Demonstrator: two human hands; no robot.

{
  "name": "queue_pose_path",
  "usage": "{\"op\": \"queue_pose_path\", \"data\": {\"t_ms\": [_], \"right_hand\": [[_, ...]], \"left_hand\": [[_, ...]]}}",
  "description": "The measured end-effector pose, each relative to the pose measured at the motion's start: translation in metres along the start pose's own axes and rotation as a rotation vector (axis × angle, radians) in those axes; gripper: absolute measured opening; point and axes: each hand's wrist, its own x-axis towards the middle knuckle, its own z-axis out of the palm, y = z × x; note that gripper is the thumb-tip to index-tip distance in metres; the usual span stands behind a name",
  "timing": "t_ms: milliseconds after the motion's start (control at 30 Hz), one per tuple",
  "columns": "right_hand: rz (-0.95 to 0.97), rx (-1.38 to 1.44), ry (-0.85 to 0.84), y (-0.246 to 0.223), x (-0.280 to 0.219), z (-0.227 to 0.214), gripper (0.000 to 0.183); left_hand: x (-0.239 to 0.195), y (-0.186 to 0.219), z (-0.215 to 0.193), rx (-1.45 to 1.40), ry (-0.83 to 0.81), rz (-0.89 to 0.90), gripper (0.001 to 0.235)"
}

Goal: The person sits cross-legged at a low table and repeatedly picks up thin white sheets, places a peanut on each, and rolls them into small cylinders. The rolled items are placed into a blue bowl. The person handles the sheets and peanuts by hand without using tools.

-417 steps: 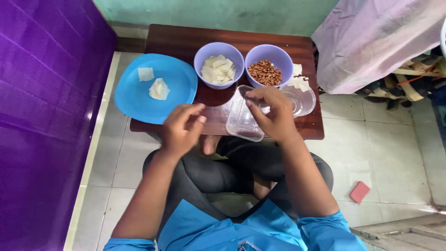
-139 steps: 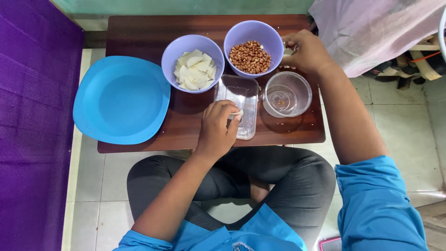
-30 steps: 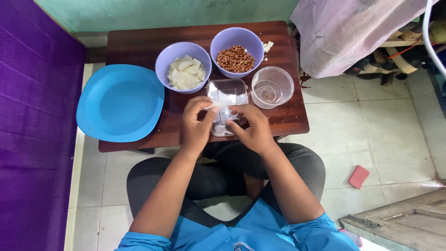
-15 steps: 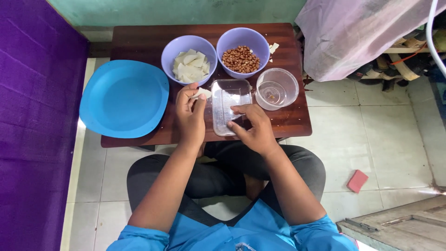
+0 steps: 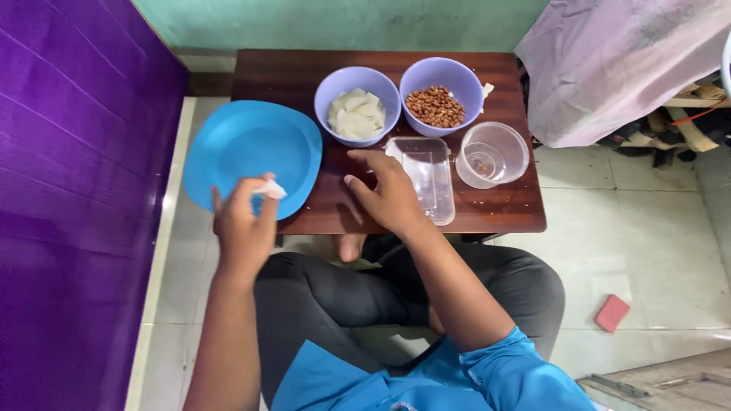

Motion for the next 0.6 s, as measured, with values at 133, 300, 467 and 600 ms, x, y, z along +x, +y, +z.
{"op": "queue_pose_path", "data": {"t_ms": [133, 300, 467, 600], "right_hand": [[-0.015, -0.076, 0.008, 0.006, 0.012, 0.012, 0.043], [-0.082, -0.091, 0.011, 0.012, 0.012, 0.016, 0.045], [-0.197, -0.082, 0.082, 0.011, -0.011, 0.002, 0.033], [-0.356, -0.040, 0.172, 0.035, -0.029, -0.021, 0.029]], "left_hand": [[0.000, 0.010, 0.005, -0.022, -0.139, 0.094, 0.007], [-0.002, 0.015, 0.018, -0.033, -0.187, 0.116, 0.009], [-0.003, 0.032, 0.027, -0.077, -0.174, 0.144, 0.008], [-0.006, 0.043, 0.046, -0.147, -0.043, 0.249, 0.010]]}}
